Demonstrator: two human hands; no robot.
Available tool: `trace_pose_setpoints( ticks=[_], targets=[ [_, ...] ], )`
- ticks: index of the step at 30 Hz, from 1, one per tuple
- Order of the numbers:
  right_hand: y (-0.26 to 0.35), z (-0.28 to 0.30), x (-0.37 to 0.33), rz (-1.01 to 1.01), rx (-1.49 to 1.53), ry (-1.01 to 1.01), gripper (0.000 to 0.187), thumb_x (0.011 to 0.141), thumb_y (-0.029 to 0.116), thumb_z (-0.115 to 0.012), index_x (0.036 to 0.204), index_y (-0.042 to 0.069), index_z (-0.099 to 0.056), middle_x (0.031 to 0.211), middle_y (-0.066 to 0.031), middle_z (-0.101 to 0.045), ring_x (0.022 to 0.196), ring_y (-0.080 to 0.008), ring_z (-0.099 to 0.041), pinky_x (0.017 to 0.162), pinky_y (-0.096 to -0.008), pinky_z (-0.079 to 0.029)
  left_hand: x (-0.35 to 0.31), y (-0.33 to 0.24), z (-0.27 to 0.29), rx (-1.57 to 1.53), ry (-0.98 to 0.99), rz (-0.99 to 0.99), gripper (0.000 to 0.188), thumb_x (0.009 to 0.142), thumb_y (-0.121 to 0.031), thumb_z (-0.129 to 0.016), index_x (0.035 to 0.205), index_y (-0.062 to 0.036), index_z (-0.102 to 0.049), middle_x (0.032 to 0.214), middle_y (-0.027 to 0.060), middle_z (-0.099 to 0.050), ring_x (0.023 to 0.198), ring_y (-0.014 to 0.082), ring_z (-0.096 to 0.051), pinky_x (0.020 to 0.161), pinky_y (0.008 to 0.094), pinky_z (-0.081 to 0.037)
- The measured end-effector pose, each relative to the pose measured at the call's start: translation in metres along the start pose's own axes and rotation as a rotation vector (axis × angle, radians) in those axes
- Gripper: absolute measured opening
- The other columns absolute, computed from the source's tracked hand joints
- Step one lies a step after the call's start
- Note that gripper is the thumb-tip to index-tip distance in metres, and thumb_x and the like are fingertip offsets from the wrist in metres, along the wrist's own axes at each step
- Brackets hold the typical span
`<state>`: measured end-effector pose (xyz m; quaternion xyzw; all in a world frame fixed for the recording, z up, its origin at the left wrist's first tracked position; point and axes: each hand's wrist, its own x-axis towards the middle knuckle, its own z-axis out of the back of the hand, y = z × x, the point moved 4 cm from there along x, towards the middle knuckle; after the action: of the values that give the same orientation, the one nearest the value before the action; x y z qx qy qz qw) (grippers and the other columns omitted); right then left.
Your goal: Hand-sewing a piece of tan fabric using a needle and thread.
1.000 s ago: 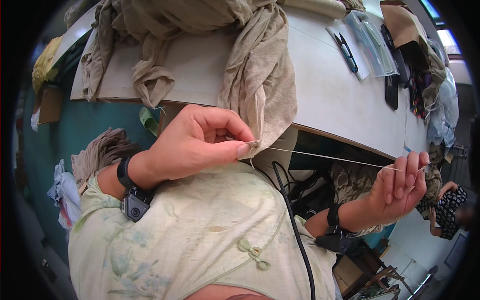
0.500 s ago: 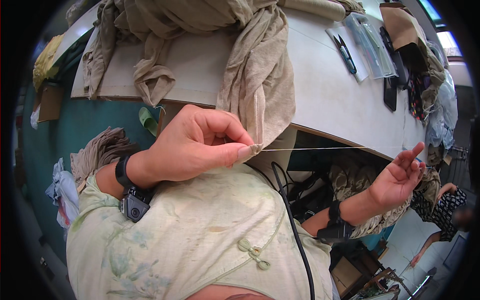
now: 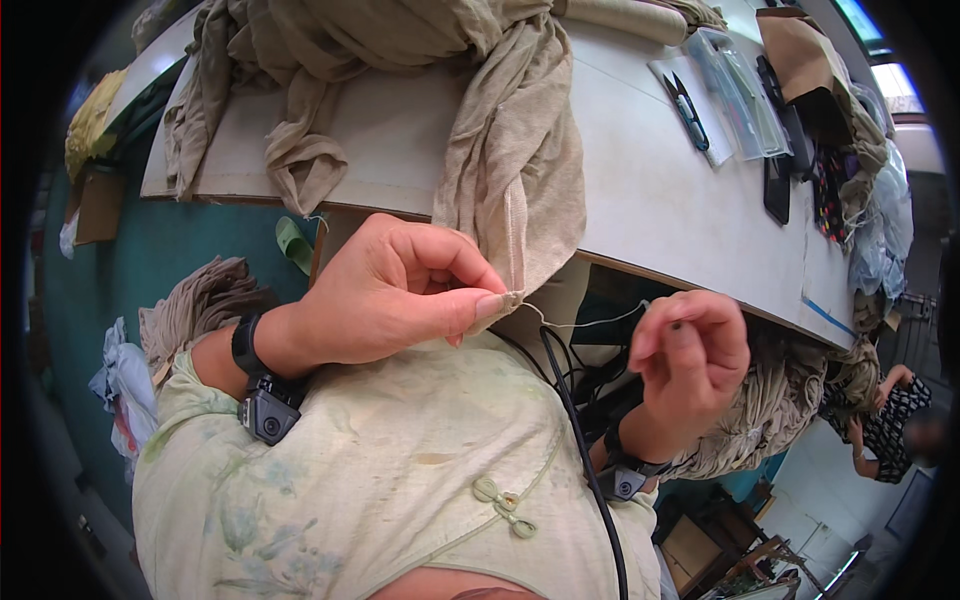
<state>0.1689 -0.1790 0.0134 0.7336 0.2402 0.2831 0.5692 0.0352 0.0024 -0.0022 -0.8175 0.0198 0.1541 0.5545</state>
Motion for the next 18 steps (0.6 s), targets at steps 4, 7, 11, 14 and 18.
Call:
trace_pose_setpoints(
  ticks=[4,7,11,14,18],
  targets=[
    [-0.009,-0.042,-0.01,-0.185,-0.235,0.281,0.01,0.079,-0.006,-0.052,0.088,-0.003,-0.056,0.059,-0.0019,-0.055,0.051,-0.0055,-0.054,0.047,-0.0183,-0.04,-0.001,0.001,0.001,-0.006,-0.01,0.002,0.007,0.081,0.001,-0.061,0.085,0.0066,-0.062,0.083,0.0072,-0.057,0.068,0.0087,-0.055,0.057,0.0201,-0.048],
    [-0.015,-0.049,-0.011,-0.2,-0.289,0.311,0.011,0.077,-0.005,-0.053,0.087,-0.001,-0.056,0.055,-0.0002,-0.052,0.047,-0.0042,-0.05,0.046,-0.0185,-0.037,-0.001,0.003,0.001,-0.007,-0.007,-0.01,0.007,0.081,0.001,-0.061,0.084,0.0065,-0.062,0.082,0.007,-0.057,0.068,0.0086,-0.055,0.056,0.02,-0.048],
    [-0.017,-0.049,-0.01,-0.178,-0.35,0.334,0.012,0.076,-0.004,-0.055,0.087,0.0,-0.057,0.052,0.0008,-0.047,0.044,-0.0036,-0.043,0.044,-0.0187,-0.034,-0.001,0.003,0.001,0.006,-0.009,-0.018,0.006,0.081,0.001,-0.061,0.084,0.0063,-0.062,0.082,0.0067,-0.057,0.068,0.0085,-0.055,0.056,0.0198,-0.048],
    [-0.019,-0.05,-0.01,-0.188,-0.331,0.329,0.012,0.076,-0.004,-0.055,0.087,0.0,-0.056,0.052,0.0012,-0.045,0.043,-0.0036,-0.04,0.044,-0.0187,-0.033,0.0,0.003,0.001,0.006,-0.003,-0.022,0.007,0.082,0.0,-0.06,0.084,0.0059,-0.062,0.082,0.0064,-0.057,0.067,0.0083,-0.055,0.056,0.0197,-0.048],
    [-0.019,-0.05,-0.01,-0.201,-0.337,0.33,0.011,0.076,-0.004,-0.055,0.086,0.0,-0.056,0.051,0.0011,-0.045,0.043,-0.0036,-0.04,0.043,-0.0188,-0.032,-0.001,0.003,0.002,0.022,0.002,-0.029,0.007,0.082,0.0,-0.06,0.084,0.0057,-0.062,0.081,0.0064,-0.057,0.068,0.0083,-0.055,0.056,0.0197,-0.048]
  ],
)
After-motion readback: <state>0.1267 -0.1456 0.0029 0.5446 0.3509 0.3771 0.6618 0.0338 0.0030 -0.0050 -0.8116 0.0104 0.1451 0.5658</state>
